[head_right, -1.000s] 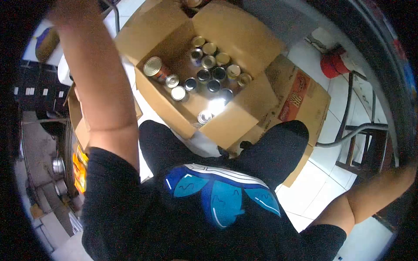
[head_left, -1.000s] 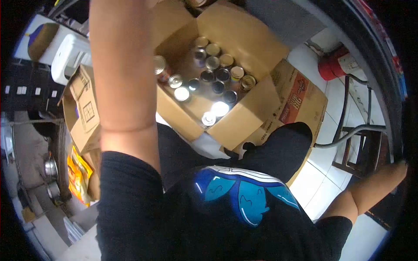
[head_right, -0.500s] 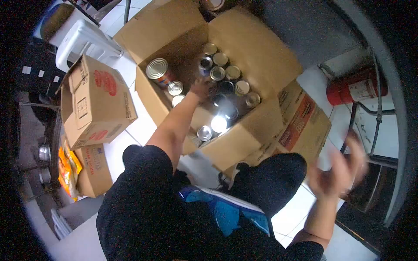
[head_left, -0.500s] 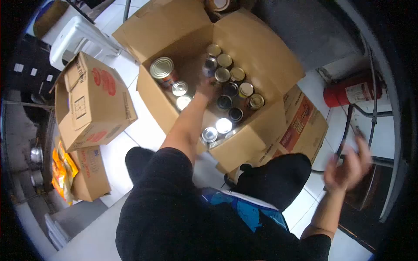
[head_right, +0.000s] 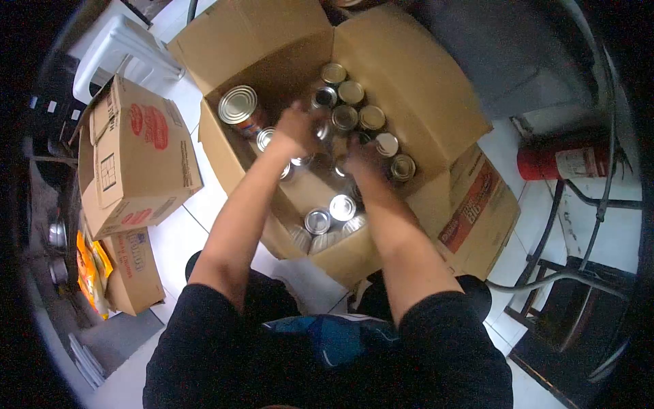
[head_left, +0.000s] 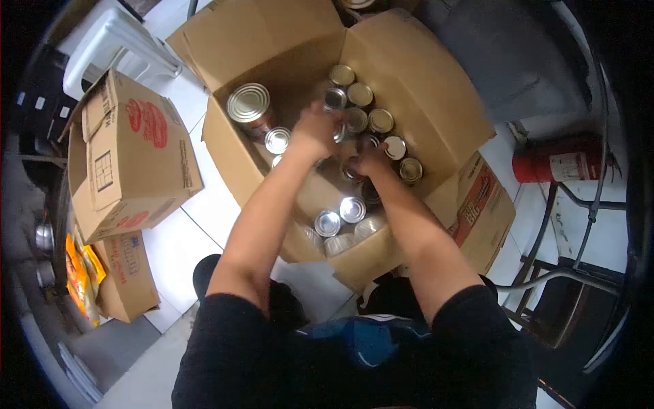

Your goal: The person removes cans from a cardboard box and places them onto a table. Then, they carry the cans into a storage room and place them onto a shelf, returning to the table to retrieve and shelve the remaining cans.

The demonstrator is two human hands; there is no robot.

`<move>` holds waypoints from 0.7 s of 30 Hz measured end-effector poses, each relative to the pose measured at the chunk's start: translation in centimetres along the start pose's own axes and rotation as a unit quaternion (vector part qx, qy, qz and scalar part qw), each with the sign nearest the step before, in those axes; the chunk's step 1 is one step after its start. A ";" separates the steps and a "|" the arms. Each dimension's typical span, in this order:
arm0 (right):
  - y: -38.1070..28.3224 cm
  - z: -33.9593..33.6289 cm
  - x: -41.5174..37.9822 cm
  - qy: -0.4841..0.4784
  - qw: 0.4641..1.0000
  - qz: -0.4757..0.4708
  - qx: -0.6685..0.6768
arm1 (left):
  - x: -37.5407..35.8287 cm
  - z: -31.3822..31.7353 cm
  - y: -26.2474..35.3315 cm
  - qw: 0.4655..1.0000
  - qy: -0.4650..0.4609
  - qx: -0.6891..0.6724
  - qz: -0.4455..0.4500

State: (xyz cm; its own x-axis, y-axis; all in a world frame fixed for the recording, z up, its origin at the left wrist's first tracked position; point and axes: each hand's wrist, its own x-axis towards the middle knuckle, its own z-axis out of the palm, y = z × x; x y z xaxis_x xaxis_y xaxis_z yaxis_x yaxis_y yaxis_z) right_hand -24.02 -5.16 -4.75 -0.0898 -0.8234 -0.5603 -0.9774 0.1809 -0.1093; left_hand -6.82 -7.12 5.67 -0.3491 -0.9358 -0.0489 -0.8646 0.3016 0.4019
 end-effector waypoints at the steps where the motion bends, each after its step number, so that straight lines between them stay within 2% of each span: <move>1: -1.1 -0.5 -0.4 0.008 0.996 0.065 0.053 | -2.2 -2.6 0.3 0.998 0.052 -0.042 -0.010; 2: -1.9 -1.0 -0.4 0.019 0.986 0.131 0.105 | -4.5 -4.4 0.2 0.991 0.105 -0.084 -0.019; 3: -1.6 2.8 2.0 0.140 0.968 0.126 0.167 | -6.8 -5.6 -0.2 0.979 0.144 -0.142 -0.035; 4: -1.7 4.4 3.1 0.169 0.946 0.168 0.221 | -8.8 -6.1 -0.7 0.961 0.180 -0.202 -0.051; 6: -2.9 6.3 4.6 0.225 0.885 0.250 0.322 | -11.5 -5.8 -1.6 0.891 0.181 -0.391 -0.143; 9: -5.2 1.9 2.0 0.152 0.861 0.328 0.359 | -12.8 -6.9 -2.3 0.930 0.212 -0.269 -0.134; 12: -5.8 2.9 2.4 0.201 0.860 0.332 0.331 | -13.8 -7.2 -4.0 0.932 0.242 -0.253 -0.094; 15: -5.2 4.9 1.8 0.182 0.918 0.218 0.276 | -14.6 -6.7 -5.7 0.922 0.230 -0.290 -0.113; 18: -6.2 5.9 -0.5 0.174 0.956 0.200 0.128 | -14.1 -6.5 -6.9 0.922 0.234 -0.295 -0.093; 19: -6.7 7.4 -0.2 0.231 0.939 0.232 0.103 | -13.9 -6.5 -6.9 0.922 0.240 -0.294 -0.084; 21: -6.5 9.0 -0.1 0.231 0.933 0.246 0.127 | -13.8 -6.4 -7.1 0.916 0.243 -0.311 -0.079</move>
State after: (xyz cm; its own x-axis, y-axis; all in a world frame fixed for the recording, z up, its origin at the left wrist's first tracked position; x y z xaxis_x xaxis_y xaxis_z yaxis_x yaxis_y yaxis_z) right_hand -15.90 -1.43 -11.35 -0.6463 -0.7400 -0.1864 -0.7241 0.6718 -0.1561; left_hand 6.43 2.47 9.30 0.0952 -0.9751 0.2003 -0.4652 0.1343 0.8750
